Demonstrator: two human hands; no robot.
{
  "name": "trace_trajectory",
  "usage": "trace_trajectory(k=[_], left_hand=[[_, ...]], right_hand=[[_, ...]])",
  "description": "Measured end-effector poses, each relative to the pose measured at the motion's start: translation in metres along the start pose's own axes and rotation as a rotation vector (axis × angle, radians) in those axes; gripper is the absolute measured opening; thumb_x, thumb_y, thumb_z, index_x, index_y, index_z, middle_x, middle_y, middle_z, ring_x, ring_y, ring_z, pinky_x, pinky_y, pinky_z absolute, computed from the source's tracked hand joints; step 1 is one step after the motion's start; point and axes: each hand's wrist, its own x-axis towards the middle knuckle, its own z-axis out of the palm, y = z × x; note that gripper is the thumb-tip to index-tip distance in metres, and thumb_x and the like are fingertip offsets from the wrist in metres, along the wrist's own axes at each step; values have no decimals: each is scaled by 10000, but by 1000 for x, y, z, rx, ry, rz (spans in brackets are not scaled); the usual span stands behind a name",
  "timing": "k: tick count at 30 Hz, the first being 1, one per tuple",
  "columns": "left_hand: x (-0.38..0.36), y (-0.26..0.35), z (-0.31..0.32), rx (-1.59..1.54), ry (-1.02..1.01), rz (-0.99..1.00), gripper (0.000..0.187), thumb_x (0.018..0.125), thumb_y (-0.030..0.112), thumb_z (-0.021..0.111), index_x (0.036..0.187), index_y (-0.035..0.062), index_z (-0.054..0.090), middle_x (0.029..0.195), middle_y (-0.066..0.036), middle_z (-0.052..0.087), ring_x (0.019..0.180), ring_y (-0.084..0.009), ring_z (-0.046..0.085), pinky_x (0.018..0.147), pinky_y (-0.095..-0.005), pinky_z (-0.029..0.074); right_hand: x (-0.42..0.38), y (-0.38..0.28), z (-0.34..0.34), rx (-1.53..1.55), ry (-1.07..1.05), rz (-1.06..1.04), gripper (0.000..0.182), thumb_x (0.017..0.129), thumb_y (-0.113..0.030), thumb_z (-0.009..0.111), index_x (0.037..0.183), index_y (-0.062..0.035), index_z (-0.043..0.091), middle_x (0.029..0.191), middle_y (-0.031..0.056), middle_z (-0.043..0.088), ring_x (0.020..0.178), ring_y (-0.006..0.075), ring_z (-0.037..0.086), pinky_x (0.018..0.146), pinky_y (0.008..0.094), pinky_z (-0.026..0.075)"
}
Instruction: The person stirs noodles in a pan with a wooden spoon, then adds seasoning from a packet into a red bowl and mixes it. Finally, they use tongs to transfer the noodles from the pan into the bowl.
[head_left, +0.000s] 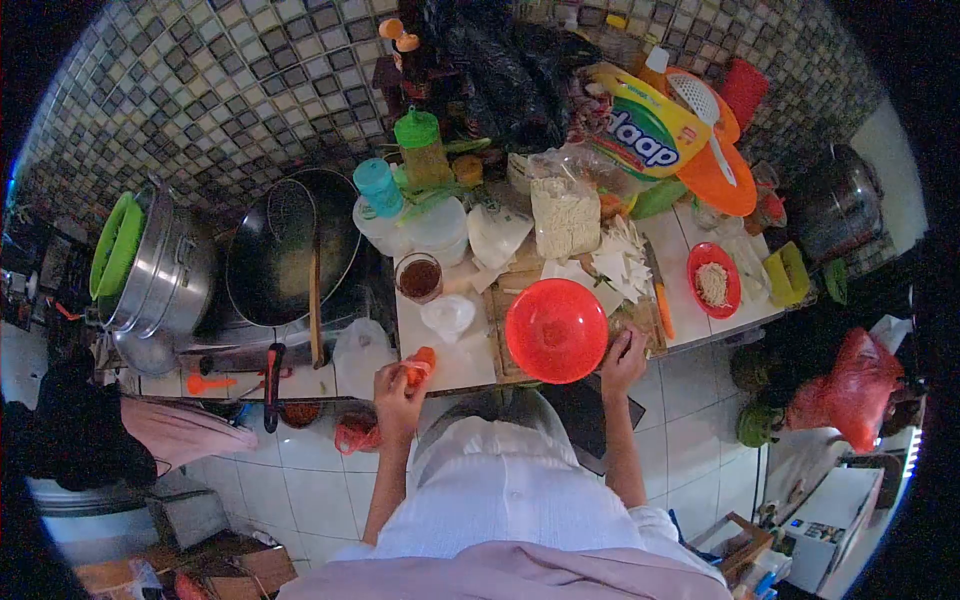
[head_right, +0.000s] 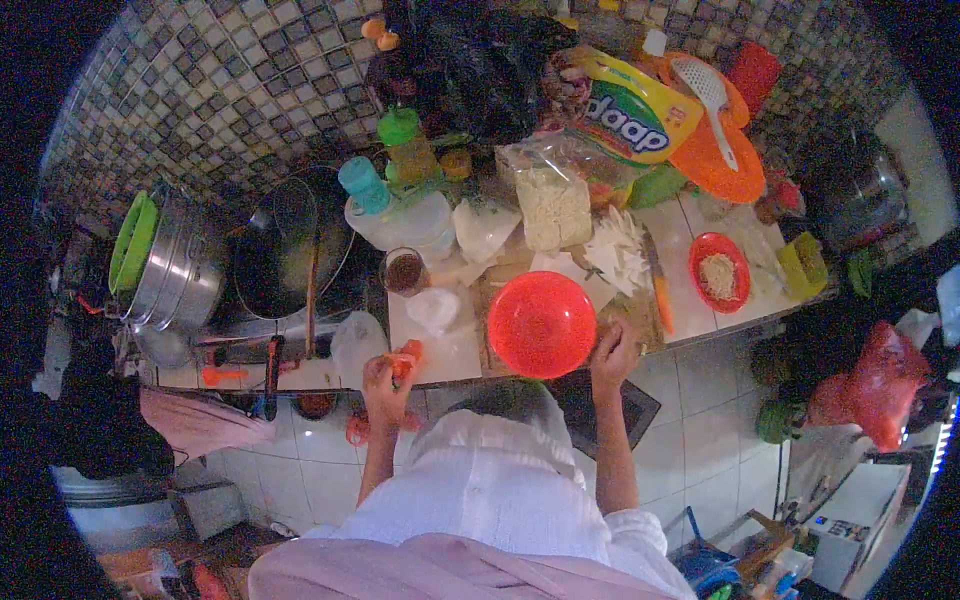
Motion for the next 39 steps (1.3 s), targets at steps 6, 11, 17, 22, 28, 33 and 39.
trace_trajectory(k=[6, 11, 17, 22, 28, 33, 39], left_hand=[[12, 10, 1, -65, 196, -174, 261, 692, 133, 641, 899, -3, 558, 886, -139, 519, 829, -291, 505, 716, -370, 417], [21, 15, 11, 38, 163, -142, 249, 704, 141, 638, 877, -17, 552, 884, -148, 516, 841, -303, 503, 725, -366, 418], [14, 24, 1, -149, 6, -213, 284, 721, 170, 634, 900, -29, 540, 931, -161, 518, 848, -307, 520, 714, -352, 431], [1, 12, 9, -798, 27, -483, 288, 757, 89, 606, 1015, -7, 519, 969, -102, 543, 920, -160, 524, 761, -255, 429], [2, 14, 8, -879, 74, -507, 183, 753, 34, 598, 920, -7, 535, 869, -62, 565, 823, -120, 536, 739, -230, 431], [7, 4, 21, -616, 155, -336, 87, 730, 12, 608, 783, 9, 540, 763, -49, 547, 653, -102, 511, 599, -226, 424], [19, 23, 15, -410, 246, -250, 132, 692, 9, 640, 733, 26, 516, 680, -33, 486, 553, -87, 450, 510, -219, 377]], right_hand=[[-2, 1, 1, 29, -16, 27, 166, 854, -119, 427, 950, -17, 517, 856, 138, 553, 772, 265, 557, 675, 328, 429], [-4, 8, 3, -16, 4, -7, 169, 857, -115, 423, 955, -15, 518, 842, 134, 558, 752, 252, 560, 668, 322, 432], [-2, 1, 0, 49, 7, 15, 180, 858, -125, 422, 964, -14, 516, 857, 138, 563, 764, 259, 563, 676, 326, 433], [0, -4, -4, 32, -66, 80, 184, 858, -132, 417, 963, -12, 510, 870, 149, 556, 780, 268, 560, 683, 333, 430], [0, 1, -2, 62, -27, 8, 177, 859, -133, 417, 952, -10, 504, 878, 146, 549, 769, 269, 553, 674, 328, 429], [0, -5, -3, 80, -33, 85, 168, 858, -125, 420, 954, -14, 500, 859, 143, 548, 746, 272, 561, 652, 319, 436], [-2, 5, 0, 45, 3, 5, 177, 847, -139, 436, 957, -25, 515, 813, 154, 554, 702, 275, 563, 630, 327, 439]])
